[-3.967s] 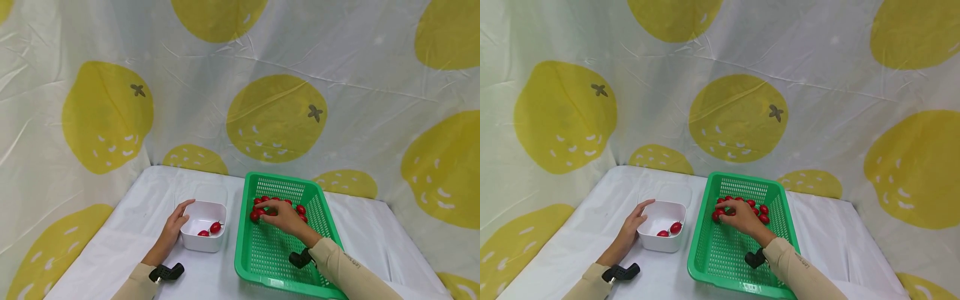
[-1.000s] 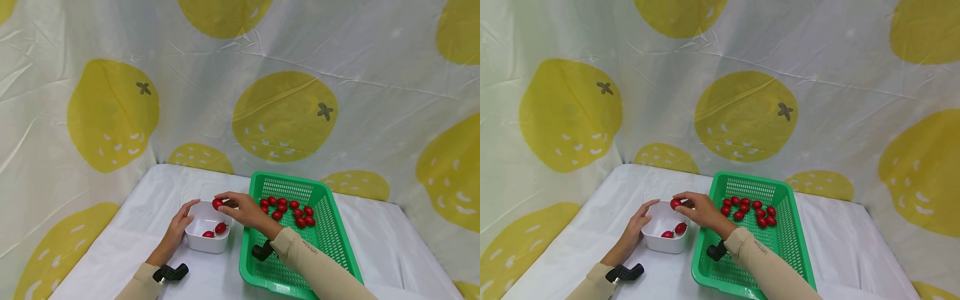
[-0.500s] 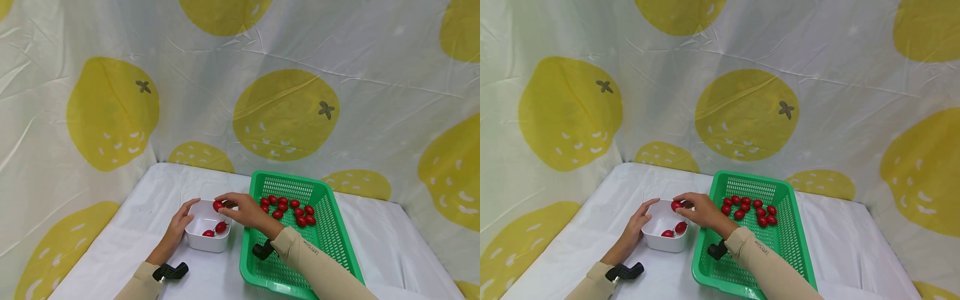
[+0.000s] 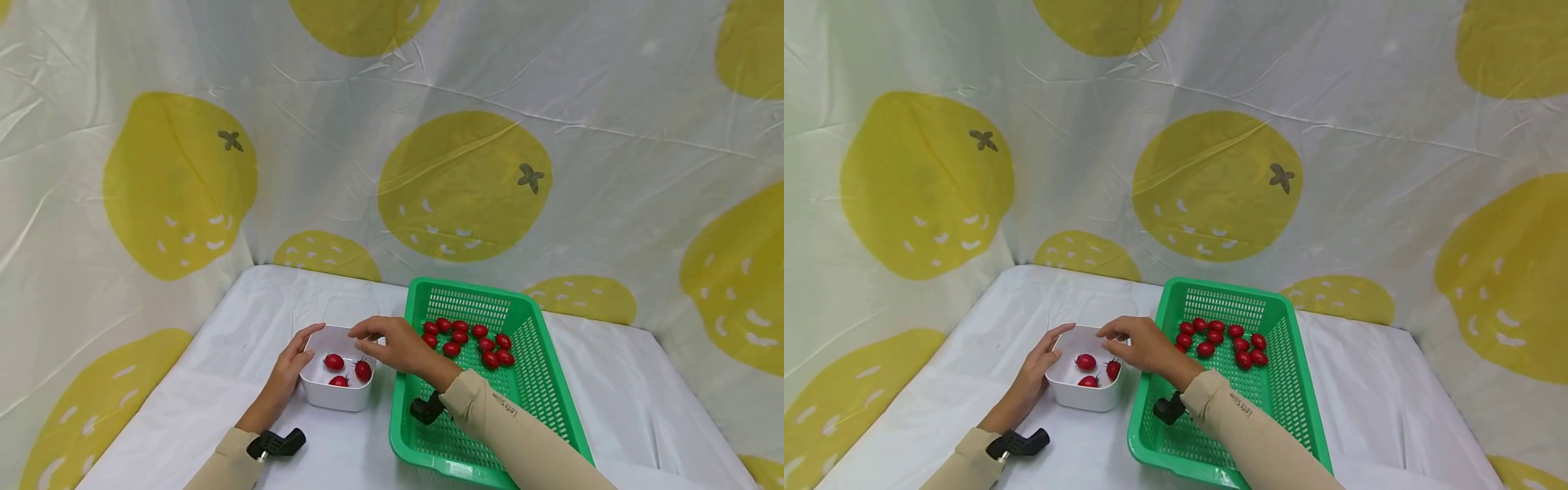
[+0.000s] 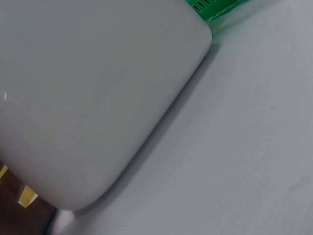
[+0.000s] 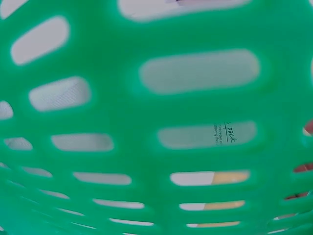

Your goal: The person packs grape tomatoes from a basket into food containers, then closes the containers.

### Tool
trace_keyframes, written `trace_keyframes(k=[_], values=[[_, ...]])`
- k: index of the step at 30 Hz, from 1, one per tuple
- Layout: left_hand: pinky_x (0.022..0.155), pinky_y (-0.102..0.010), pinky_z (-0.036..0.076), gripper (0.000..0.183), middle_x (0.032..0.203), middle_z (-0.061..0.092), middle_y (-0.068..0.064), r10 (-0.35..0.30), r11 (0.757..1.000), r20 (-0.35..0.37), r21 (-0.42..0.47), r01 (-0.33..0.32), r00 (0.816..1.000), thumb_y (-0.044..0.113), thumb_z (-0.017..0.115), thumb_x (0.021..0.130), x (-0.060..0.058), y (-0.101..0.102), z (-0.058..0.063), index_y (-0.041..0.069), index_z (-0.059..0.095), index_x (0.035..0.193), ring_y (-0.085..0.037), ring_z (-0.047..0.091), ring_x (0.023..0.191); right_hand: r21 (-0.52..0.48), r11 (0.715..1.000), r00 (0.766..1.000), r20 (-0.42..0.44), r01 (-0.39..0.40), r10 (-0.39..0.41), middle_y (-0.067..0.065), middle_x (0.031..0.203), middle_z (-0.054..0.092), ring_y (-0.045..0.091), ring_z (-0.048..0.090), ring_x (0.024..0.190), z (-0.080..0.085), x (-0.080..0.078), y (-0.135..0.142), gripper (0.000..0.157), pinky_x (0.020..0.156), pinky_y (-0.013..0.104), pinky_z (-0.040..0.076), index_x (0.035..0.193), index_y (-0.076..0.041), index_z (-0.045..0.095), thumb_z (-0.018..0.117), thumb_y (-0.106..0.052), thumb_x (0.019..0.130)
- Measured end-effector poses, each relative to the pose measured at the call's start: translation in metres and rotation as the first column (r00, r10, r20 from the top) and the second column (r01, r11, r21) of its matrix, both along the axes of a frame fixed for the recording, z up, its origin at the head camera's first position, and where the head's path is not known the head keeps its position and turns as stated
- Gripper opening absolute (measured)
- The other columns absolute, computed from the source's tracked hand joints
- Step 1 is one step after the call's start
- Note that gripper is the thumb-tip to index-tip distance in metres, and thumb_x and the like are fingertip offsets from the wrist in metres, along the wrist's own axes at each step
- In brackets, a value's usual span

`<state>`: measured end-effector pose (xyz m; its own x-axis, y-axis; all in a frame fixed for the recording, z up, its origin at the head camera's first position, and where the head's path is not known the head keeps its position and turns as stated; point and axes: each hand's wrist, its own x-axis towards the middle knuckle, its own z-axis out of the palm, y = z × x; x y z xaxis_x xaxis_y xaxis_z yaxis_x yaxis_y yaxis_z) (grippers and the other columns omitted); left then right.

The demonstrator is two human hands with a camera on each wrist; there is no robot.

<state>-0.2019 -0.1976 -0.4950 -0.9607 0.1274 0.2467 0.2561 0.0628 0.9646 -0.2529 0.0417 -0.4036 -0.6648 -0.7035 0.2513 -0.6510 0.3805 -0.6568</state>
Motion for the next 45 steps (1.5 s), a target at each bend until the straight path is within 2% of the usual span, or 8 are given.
trace_keyframes(k=[4, 12, 24, 29, 34, 40, 45], values=[[0.110, -0.067, 0.001, 0.043, 0.155, 0.029, -0.006, 0.006, 1.000, -0.001, -0.011, -0.006, 1.000, 0.016, 0.036, 0.101, 0.000, -0.001, 0.001, 0.019, 0.041, 0.144, -0.032, 0.007, 0.147, 0.005, 1.000, 1.000, -0.005, 0.010, -0.010, -0.002, 0.112, 0.069, 0.010, 0.064, 0.097, 0.002, 0.002, -0.001, 0.024, 0.085, 0.027, 0.054, 0.116, -0.011, 0.070, 0.064, -0.016, 0.093], [0.110, -0.067, 0.000, 0.043, 0.156, 0.028, -0.009, 0.007, 1.000, -0.003, -0.018, -0.007, 1.000, 0.017, 0.036, 0.101, 0.001, -0.001, 0.003, 0.019, 0.040, 0.144, -0.032, 0.006, 0.147, -0.004, 1.000, 1.000, 0.012, 0.006, -0.006, 0.001, 0.111, 0.069, 0.012, 0.064, 0.095, 0.005, 0.006, -0.001, 0.023, 0.086, 0.036, 0.054, 0.116, -0.009, 0.069, 0.063, -0.014, 0.094], [0.112, -0.065, 0.002, 0.043, 0.155, 0.029, -0.008, -0.004, 1.000, -0.023, -0.004, 0.004, 1.000, 0.017, 0.036, 0.102, 0.002, 0.000, 0.006, 0.017, 0.040, 0.144, -0.030, 0.007, 0.147, -0.015, 1.000, 1.000, -0.013, -0.021, 0.020, 0.004, 0.106, 0.071, 0.008, 0.063, 0.089, 0.008, 0.012, 0.000, 0.022, 0.084, 0.030, 0.054, 0.113, -0.008, 0.070, 0.063, -0.011, 0.093], [0.112, -0.064, 0.002, 0.042, 0.155, 0.028, -0.008, -0.007, 1.000, -0.021, 0.001, 0.007, 1.000, 0.016, 0.036, 0.102, 0.000, 0.001, 0.006, 0.018, 0.041, 0.144, -0.029, 0.007, 0.147, -0.023, 1.000, 1.000, 0.005, -0.020, 0.020, 0.003, 0.108, 0.070, 0.009, 0.063, 0.091, 0.010, 0.010, 0.001, 0.022, 0.084, 0.030, 0.054, 0.114, -0.008, 0.070, 0.064, -0.012, 0.093], [0.111, -0.066, 0.001, 0.043, 0.156, 0.027, -0.010, 0.000, 1.000, -0.010, 0.001, 0.000, 1.000, 0.014, 0.035, 0.102, 0.001, 0.002, 0.004, 0.018, 0.041, 0.144, -0.030, 0.006, 0.147, -0.043, 0.999, 0.998, 0.063, -0.015, 0.018, 0.004, 0.112, 0.069, 0.010, 0.064, 0.096, 0.011, 0.007, 0.002, 0.025, 0.086, 0.033, 0.054, 0.116, -0.008, 0.069, 0.063, -0.016, 0.094], [0.112, -0.064, 0.002, 0.044, 0.155, 0.029, -0.005, -0.005, 1.000, -0.008, -0.007, 0.005, 1.000, 0.012, 0.035, 0.101, 0.002, 0.003, 0.001, 0.019, 0.040, 0.144, -0.029, 0.007, 0.147, -0.065, 0.998, 0.994, 0.111, 0.024, -0.016, 0.001, 0.112, 0.069, 0.008, 0.064, 0.098, 0.015, 0.005, 0.014, 0.025, 0.087, 0.031, 0.053, 0.116, -0.014, 0.069, 0.062, -0.025, 0.095], [0.113, -0.061, 0.002, 0.044, 0.155, 0.029, -0.006, -0.001, 1.000, -0.024, -0.015, 0.001, 1.000, 0.010, 0.035, 0.101, 0.003, 0.003, 0.001, 0.018, 0.041, 0.144, -0.028, 0.007, 0.147, -0.083, 0.993, 0.990, 0.125, 0.080, -0.069, 0.000, 0.109, 0.070, 0.012, 0.066, 0.095, 0.019, 0.005, 0.031, 0.023, 0.085, 0.035, 0.054, 0.115, -0.015, 0.070, 0.062, -0.024, 0.094]])
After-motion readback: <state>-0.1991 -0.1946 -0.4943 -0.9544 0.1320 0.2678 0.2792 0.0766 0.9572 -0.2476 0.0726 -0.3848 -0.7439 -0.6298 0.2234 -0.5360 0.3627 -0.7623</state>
